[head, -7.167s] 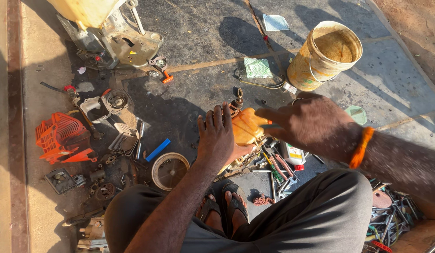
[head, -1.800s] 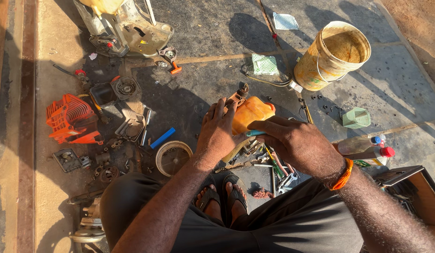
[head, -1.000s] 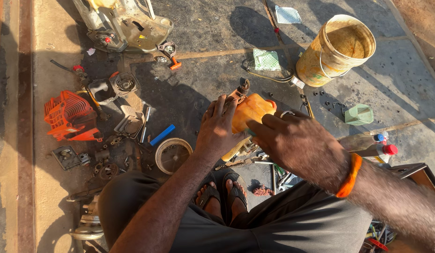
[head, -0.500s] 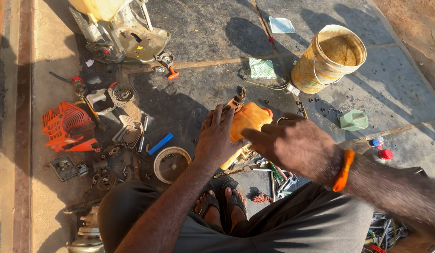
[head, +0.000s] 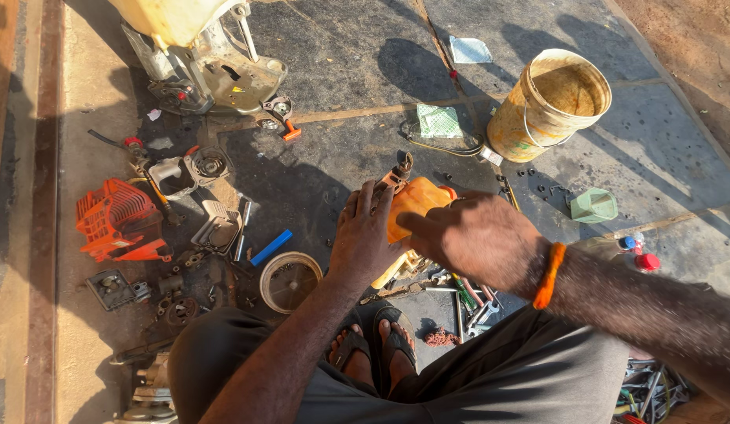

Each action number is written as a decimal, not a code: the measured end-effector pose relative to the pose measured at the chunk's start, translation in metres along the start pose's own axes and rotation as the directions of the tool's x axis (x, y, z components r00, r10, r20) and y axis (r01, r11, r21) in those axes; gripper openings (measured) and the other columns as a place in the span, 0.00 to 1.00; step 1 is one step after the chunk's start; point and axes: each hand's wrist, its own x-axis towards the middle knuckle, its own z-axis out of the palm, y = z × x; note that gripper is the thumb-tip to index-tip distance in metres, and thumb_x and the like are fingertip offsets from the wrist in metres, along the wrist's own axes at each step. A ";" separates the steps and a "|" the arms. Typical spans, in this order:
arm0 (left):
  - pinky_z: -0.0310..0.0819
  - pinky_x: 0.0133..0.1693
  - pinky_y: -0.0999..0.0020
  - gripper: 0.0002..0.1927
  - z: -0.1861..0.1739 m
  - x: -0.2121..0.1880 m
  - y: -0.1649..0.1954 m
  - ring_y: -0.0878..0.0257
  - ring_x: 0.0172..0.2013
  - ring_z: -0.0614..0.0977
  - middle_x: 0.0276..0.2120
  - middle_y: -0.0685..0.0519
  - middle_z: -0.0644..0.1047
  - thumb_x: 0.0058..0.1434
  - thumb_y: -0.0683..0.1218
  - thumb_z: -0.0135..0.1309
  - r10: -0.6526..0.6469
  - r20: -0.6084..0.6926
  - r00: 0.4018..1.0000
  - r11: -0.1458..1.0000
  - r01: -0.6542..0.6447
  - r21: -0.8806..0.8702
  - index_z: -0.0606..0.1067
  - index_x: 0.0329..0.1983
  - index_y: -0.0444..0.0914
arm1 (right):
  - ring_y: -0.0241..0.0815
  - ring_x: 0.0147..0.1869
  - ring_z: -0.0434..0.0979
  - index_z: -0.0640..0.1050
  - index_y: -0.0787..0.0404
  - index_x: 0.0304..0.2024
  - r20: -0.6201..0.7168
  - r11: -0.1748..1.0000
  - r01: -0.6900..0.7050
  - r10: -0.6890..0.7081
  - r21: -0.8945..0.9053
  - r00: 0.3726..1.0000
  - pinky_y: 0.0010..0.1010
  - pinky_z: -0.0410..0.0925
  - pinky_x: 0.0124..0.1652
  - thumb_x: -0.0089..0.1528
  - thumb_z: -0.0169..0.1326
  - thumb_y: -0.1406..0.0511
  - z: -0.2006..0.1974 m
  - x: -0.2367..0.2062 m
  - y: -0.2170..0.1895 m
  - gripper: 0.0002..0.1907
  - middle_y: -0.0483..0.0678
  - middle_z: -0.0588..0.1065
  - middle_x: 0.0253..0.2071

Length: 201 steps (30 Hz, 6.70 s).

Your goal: The person sits on the ground and uses a screwdriver to unscrew fasteners from the orange fuel tank of a small engine, steadying the tank with the other hand. Scattered tools, engine parts, and a bucket surround the work area as the person works on the disassembly.

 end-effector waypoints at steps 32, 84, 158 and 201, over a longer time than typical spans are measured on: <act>0.58 0.66 0.38 0.55 0.001 -0.002 0.005 0.35 0.69 0.58 0.69 0.35 0.54 0.54 0.70 0.65 -0.009 -0.034 0.999 1.000 0.009 -0.017 0.54 0.73 0.37 | 0.49 0.61 0.80 0.76 0.49 0.50 -0.408 0.828 0.314 -0.515 -0.465 0.754 0.47 0.69 0.63 0.50 0.54 0.60 0.003 -0.017 0.029 0.23 0.48 0.77 0.59; 0.61 0.65 0.40 0.54 0.004 -0.005 0.003 0.35 0.69 0.59 0.70 0.35 0.54 0.56 0.70 0.62 -0.008 -0.074 0.997 1.000 0.009 0.010 0.54 0.74 0.38 | 0.48 0.60 0.78 0.72 0.50 0.64 -0.146 0.877 0.306 -0.380 -0.370 0.913 0.45 0.70 0.60 0.58 0.52 0.52 0.000 -0.021 0.014 0.32 0.48 0.75 0.61; 0.70 0.54 0.41 0.67 -0.013 0.019 0.018 0.41 0.58 0.67 0.61 0.38 0.61 0.42 0.70 0.70 -0.074 0.045 0.996 0.980 0.064 0.189 0.50 0.77 0.42 | 0.48 0.46 0.81 0.79 0.58 0.49 -0.391 0.821 0.571 -0.522 0.008 0.758 0.44 0.73 0.52 0.60 0.54 0.44 0.041 0.019 0.060 0.28 0.46 0.80 0.46; 0.41 0.68 0.31 0.69 -0.004 0.023 0.052 0.34 0.70 0.55 0.71 0.31 0.53 0.46 0.74 0.64 -0.255 0.119 0.960 0.928 0.209 0.307 0.43 0.77 0.36 | 0.37 0.48 0.74 0.66 0.57 0.63 -0.372 -0.195 0.654 0.689 0.731 0.622 0.33 0.73 0.49 0.63 0.59 0.67 0.101 -0.044 0.000 0.27 0.44 0.71 0.48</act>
